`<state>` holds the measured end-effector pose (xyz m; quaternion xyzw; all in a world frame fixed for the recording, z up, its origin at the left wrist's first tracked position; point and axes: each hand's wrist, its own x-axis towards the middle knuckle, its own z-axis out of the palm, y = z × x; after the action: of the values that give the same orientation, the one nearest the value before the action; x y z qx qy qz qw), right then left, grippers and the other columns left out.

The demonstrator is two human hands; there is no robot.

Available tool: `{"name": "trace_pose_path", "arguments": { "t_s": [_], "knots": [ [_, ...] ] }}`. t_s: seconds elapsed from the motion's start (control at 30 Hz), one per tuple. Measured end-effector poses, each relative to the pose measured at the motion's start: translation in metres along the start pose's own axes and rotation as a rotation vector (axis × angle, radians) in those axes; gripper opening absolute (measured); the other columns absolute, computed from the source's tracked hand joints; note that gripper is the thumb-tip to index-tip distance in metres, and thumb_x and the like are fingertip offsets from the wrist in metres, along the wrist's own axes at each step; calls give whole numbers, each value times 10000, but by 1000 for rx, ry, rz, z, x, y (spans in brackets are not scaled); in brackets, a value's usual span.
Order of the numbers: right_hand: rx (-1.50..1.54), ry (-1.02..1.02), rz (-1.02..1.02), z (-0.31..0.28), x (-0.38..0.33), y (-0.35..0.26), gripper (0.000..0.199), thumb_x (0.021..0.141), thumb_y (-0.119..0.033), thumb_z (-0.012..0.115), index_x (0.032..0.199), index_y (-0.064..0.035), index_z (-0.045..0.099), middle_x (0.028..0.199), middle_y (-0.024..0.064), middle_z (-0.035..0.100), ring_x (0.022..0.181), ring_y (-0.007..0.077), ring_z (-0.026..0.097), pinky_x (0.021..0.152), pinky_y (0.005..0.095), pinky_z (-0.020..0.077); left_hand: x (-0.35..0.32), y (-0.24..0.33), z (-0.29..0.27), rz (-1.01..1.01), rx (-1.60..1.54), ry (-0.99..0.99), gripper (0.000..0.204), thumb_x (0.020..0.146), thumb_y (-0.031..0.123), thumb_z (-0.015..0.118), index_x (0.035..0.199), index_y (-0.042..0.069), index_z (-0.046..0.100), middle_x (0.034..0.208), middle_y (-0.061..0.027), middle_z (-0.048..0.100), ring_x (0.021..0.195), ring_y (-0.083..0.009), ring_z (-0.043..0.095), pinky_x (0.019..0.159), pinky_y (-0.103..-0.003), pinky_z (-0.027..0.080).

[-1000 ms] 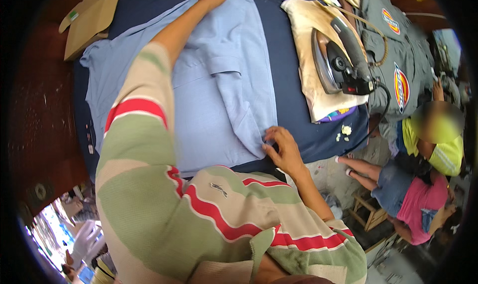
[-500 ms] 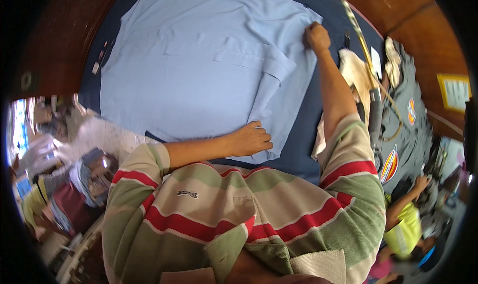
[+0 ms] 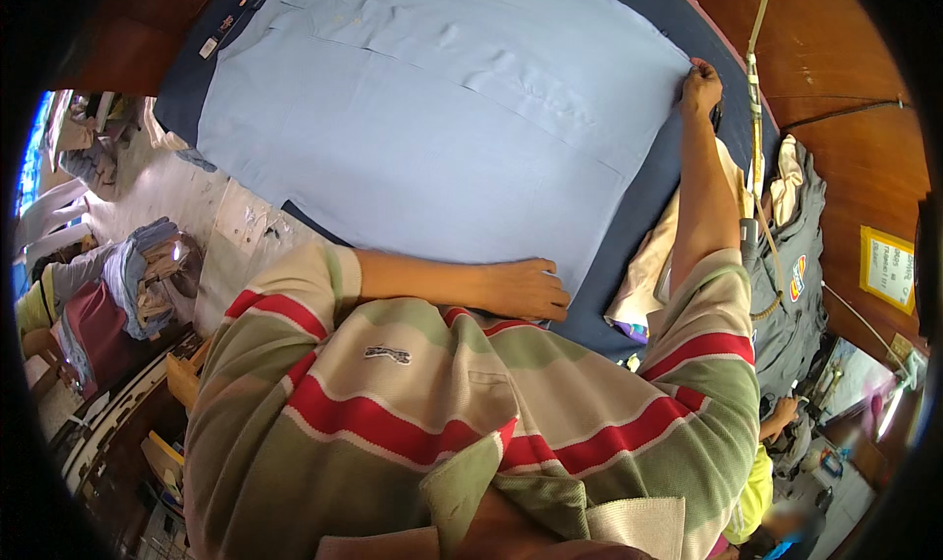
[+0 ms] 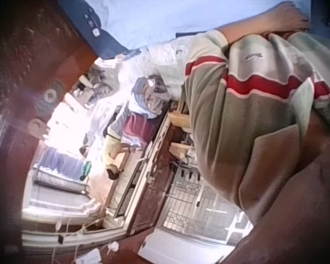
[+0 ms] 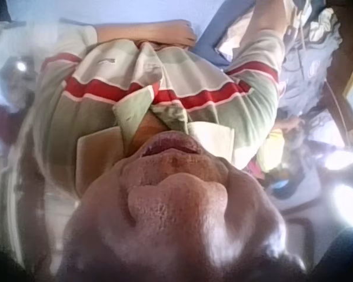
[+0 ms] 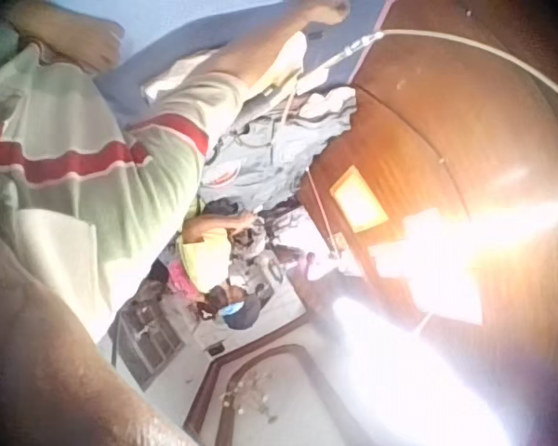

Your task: The person irons a blue button-down shirt on a padded table, using a hand-held iron to press the sleeves and the main body panels of the garment.

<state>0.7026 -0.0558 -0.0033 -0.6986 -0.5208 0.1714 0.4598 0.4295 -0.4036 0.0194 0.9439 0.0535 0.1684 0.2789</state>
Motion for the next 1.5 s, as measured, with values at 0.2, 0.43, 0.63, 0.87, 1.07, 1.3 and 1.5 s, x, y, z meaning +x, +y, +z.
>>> {"name": "trace_pose_path", "arguments": {
  "t_s": [0.2, 0.43, 0.63, 0.87, 1.07, 1.3, 1.5],
  "knots": [
    [124, 73, 34, 7, -29, 12, 376, 789, -63, 628, 1151, 18, 563, 1082, 128, 594, 887, 207, 565, 814, 330, 448, -19, 4, 11, 46, 4, 168, 277, 866, 211, 498, 1134, 195, 567, 1190, 27, 553, 1053, -144, 542, 911, -431, 374],
    [-211, -83, -150, -39, -168, -43, 347, 819, -236, 609, 1108, -44, 593, 1006, 156, 587, 781, 289, 556, 747, 355, 443, -214, -58, -102, -967, 527, 651, 453, 776, 120, 600, 1222, 73, 536, 1223, -115, 564, 1099, -292, 532, 924, -431, 380],
    [-619, -164, 132, -56, -245, -74, 394, 828, -389, 602, 898, -2, 598, 944, 158, 581, 873, 333, 576, 761, 410, 452, -404, -57, -166, -1709, 923, 617, 472, 873, 308, 544, 1302, 136, 454, 1340, -78, 459, 1183, -291, 472, 923, -466, 400],
    [-771, -21, -207, -68, -234, -7, 269, 858, -256, 571, 825, 8, 537, 860, 186, 546, 813, 369, 528, 729, 429, 419, -429, -88, -175, -1794, 937, 624, 496, 829, 473, 547, 1215, 162, 536, 1257, -55, 509, 1128, -286, 487, 900, -481, 398],
    [-824, -85, -70, -41, -243, -45, 400, 889, -367, 535, 911, 32, 545, 941, 203, 547, 869, 385, 535, 772, 439, 423, -430, -83, -180, -1747, 799, 743, 357, 808, 418, 591, 1040, 146, 596, 1139, -36, 551, 1055, -266, 515, 862, -462, 401],
    [-533, -76, 79, -41, -220, -30, 558, 859, -414, 569, 1117, 78, 508, 1047, 262, 556, 972, 413, 533, 867, 427, 418, -426, -91, -188, -1721, 755, 796, 311, 795, 381, 615, 994, 143, 604, 1090, -34, 558, 1024, -247, 529, 877, -474, 377],
    [-850, -19, 134, -36, -217, -25, 696, 792, -490, 623, 1162, 85, 492, 1045, 268, 579, 1023, 396, 538, 884, 432, 416, -420, -141, -221, -1781, 729, 775, 290, 826, 356, 579, 1037, 159, 589, 1077, -35, 565, 1023, -229, 533, 884, -468, 365]
  ]
}}
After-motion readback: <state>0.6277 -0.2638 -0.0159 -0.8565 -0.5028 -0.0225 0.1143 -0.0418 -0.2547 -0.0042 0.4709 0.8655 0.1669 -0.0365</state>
